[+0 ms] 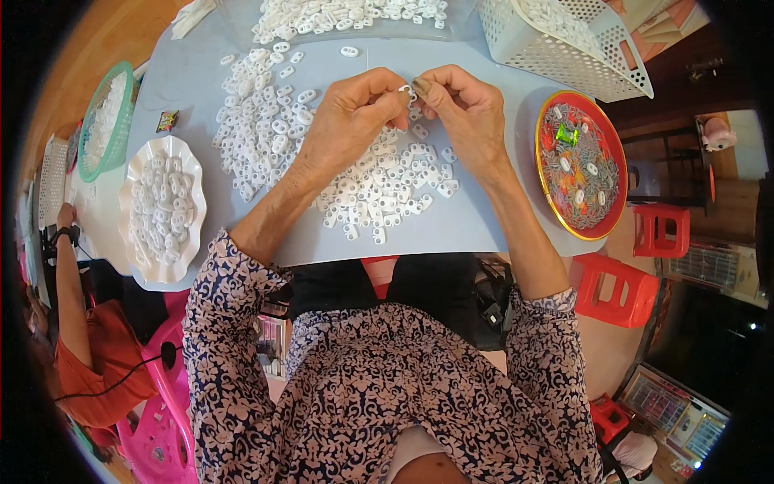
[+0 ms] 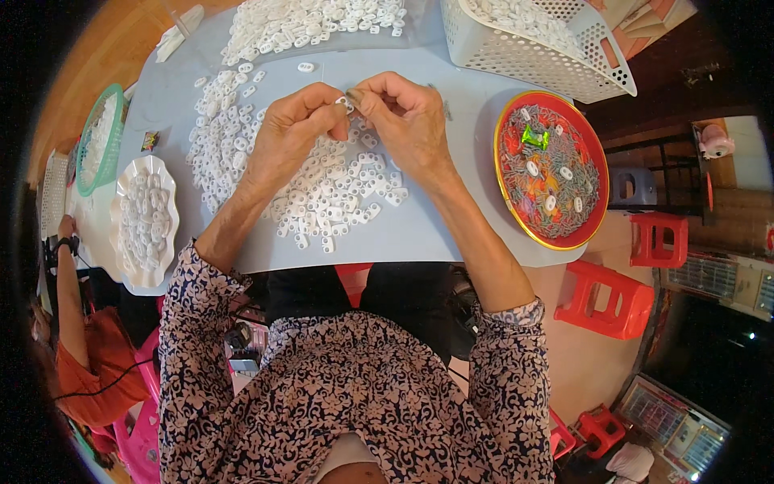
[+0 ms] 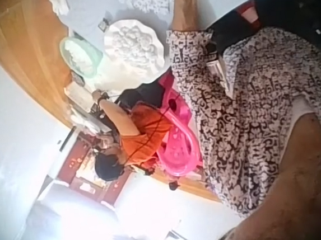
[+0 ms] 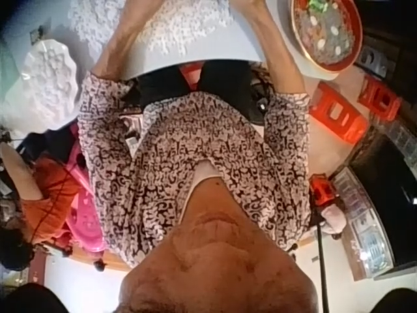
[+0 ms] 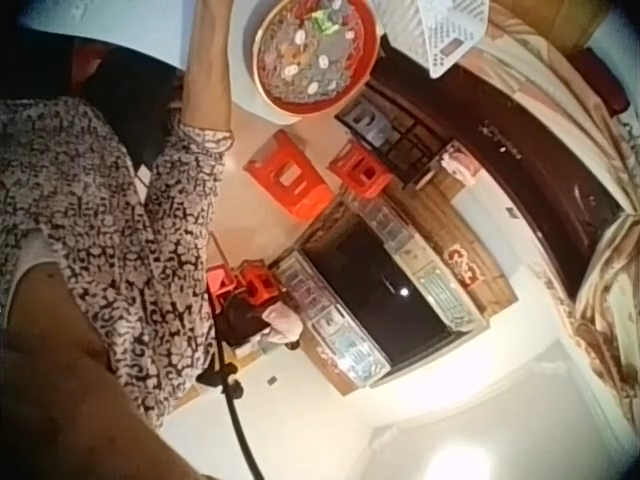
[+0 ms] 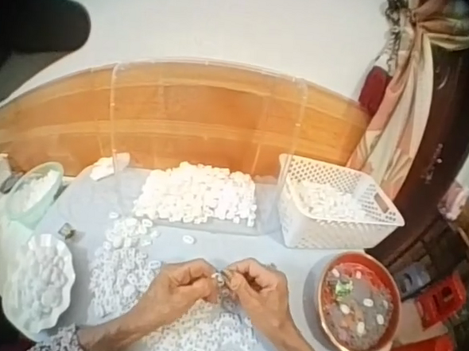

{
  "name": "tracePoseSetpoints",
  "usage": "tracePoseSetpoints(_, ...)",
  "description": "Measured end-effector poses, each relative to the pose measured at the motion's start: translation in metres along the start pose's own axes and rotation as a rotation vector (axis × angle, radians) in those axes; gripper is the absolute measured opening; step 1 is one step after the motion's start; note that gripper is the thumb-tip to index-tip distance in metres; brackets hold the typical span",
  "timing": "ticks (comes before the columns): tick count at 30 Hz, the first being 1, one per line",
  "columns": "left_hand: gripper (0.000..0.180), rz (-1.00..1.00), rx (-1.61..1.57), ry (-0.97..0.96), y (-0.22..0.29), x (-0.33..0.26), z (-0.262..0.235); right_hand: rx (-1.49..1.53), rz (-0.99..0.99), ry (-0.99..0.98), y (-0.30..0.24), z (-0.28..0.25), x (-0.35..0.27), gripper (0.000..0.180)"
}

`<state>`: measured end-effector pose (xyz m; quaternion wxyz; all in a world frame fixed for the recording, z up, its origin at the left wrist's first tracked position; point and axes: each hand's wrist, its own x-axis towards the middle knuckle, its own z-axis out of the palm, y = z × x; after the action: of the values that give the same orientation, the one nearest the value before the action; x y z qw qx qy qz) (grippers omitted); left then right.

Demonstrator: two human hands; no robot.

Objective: Assembling small white plastic clips or components by hand at a table.

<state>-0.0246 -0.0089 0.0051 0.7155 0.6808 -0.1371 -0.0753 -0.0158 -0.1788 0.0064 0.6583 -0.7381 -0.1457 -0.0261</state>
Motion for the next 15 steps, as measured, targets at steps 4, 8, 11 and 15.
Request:
tracePoseSetpoints(4, 0.013, 0.06, -0.045, 0.012, -0.0031, -0.0001, 0.003, 0.018, -0.05, 0.037, -0.0015, 0.0042, -0.0008, 0.013)
tracePoseSetpoints(8, 0.014, 0.085, -0.06, 0.034, -0.0018, 0.0005, 0.0039, 0.009, -0.074, 0.085, -0.0017, 0.0092, -0.0029, 0.013)
tracePoseSetpoints(11, 0.015, 0.073, -0.038, 0.032, 0.001, -0.0006, 0.0032, 0.096, -0.024, 0.08, -0.005, 0.0096, -0.0017, 0.011)
tracePoseSetpoints(15, 0.016, 0.04, 0.038, 0.007, 0.0028, -0.0011, -0.0016, 0.156, 0.004, 0.026, 0.0021, 0.0079, -0.0019, 0.01)
